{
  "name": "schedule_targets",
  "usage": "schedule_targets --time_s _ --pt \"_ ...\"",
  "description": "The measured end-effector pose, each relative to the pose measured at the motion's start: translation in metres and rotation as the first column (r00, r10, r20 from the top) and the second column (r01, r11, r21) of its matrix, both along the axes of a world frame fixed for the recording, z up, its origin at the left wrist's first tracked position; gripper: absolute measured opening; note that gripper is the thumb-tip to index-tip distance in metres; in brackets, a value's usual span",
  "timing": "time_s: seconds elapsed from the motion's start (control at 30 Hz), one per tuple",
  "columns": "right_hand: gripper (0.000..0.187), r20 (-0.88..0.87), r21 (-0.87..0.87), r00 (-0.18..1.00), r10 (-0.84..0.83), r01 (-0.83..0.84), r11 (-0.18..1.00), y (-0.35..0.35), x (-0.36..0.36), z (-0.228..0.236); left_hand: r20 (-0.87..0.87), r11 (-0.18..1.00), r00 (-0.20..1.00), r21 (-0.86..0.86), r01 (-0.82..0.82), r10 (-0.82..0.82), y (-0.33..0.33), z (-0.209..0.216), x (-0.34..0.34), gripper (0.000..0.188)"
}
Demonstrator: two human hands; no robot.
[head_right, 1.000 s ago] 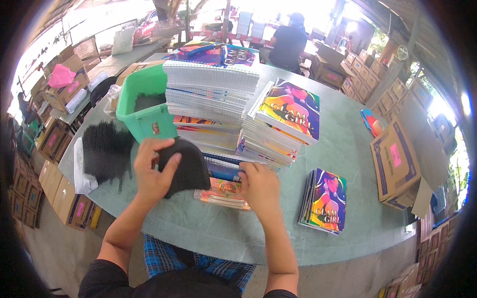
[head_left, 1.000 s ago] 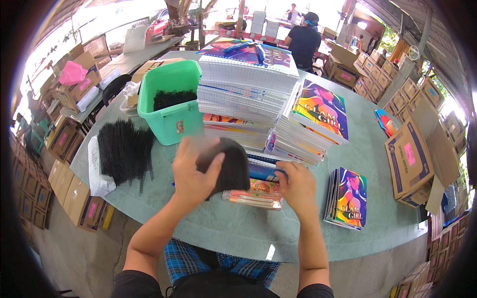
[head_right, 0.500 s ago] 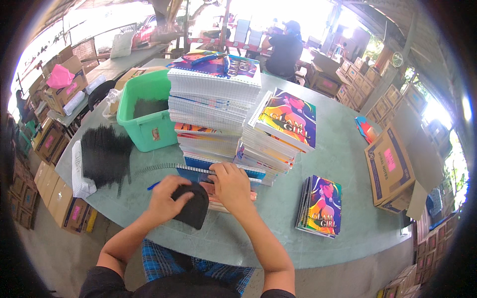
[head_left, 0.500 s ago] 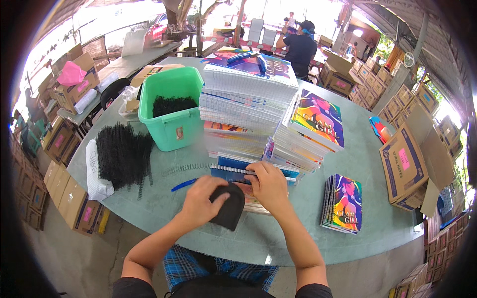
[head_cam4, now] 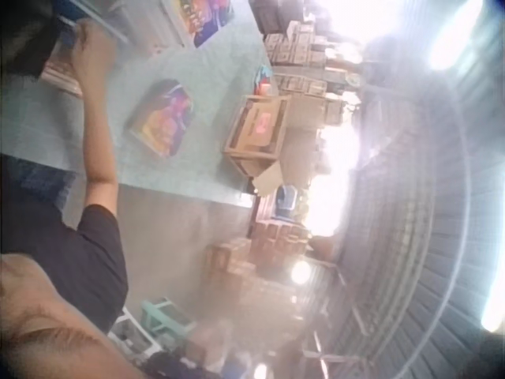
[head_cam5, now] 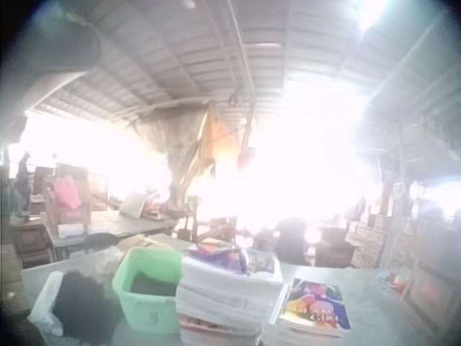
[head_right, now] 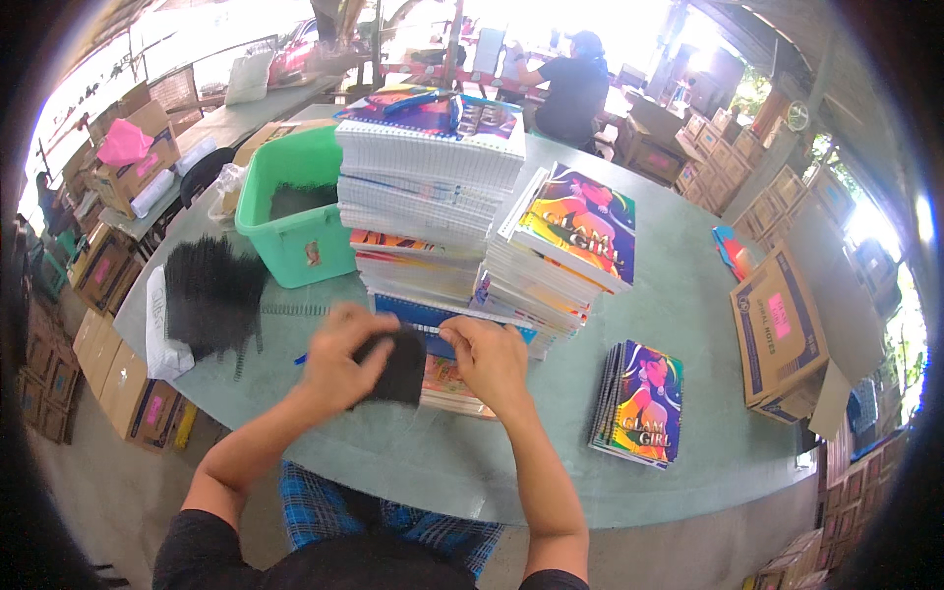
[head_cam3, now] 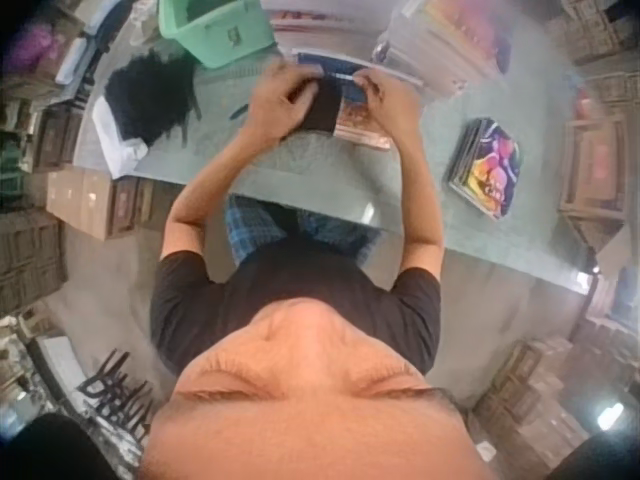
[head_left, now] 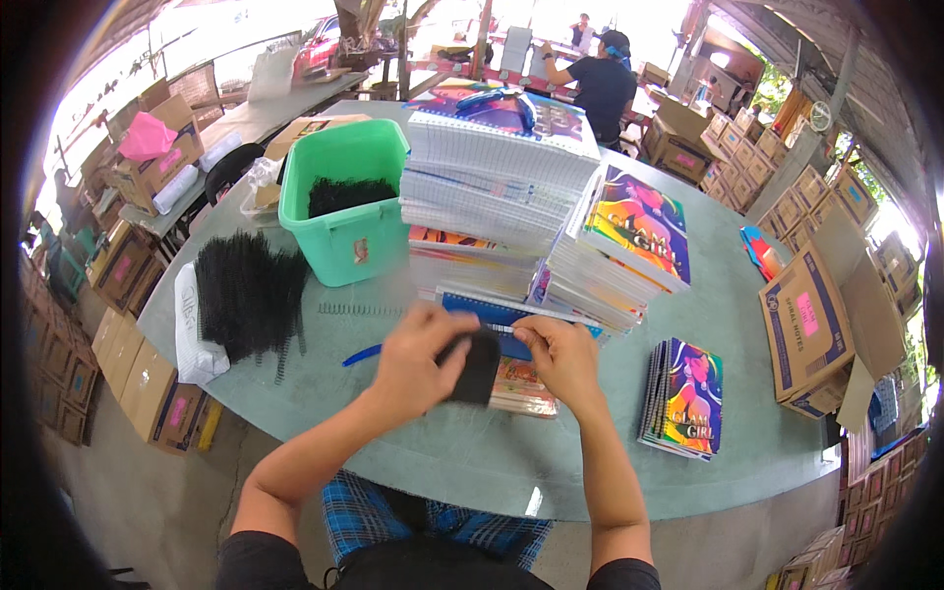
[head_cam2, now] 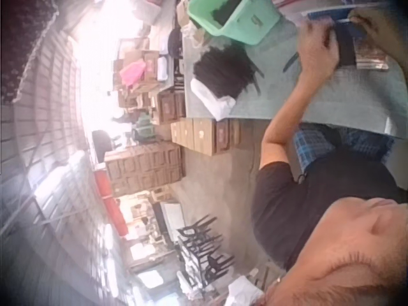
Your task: The person inserts plastic spiral coils into the pre-punched holes of notebooks by hand and trims the excess length using a pair of pliers before stacking the finished notebooks on a table.
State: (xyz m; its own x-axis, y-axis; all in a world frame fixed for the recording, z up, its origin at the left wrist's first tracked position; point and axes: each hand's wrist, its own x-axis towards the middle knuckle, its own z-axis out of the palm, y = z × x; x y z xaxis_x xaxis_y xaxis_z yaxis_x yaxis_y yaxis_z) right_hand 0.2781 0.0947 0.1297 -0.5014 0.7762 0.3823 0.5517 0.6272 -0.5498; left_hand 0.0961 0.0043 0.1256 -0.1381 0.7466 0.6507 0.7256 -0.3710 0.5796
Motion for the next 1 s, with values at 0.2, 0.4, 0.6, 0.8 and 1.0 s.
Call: schedule_targets --time_s 0.2,0.4,0.6,0.8,1.0 --pt "0.010 -0.016 0.179 0.997 0.079 -0.075 0.981 0.000 0.001 -0.003 -0.254 0.918 0.909 -0.307 0.249 -0.331 0.005 -0.020 0.010 0.025" --pt "0.016 0.008 0.243 1.000 0.008 -0.009 0.970 -0.002 0.006 -0.009 -0.091 0.994 0.996 -0.110 0.016 -0.026 0.015 0.004 0.017 0.022" --pt "0.014 -0.360 -0.337 0.932 -0.043 -0.087 0.938 0.013 0.048 -0.018 0.177 0.969 0.978 0.202 -0.141 0.106 0.022 0.037 0.019 0.024" --pt "0.018 -0.742 -0.520 0.612 -0.273 -0.268 0.811 0.015 0.039 -0.058 -0.073 0.996 0.995 0.046 0.077 -0.074 0.031 0.025 0.031 0.027" --pt "0.022 -0.788 -0.470 0.567 -0.240 -0.302 0.829 0.014 0.037 -0.059 -0.124 0.982 0.979 -0.124 0.145 -0.160 0.040 0.012 0.036 0.025"
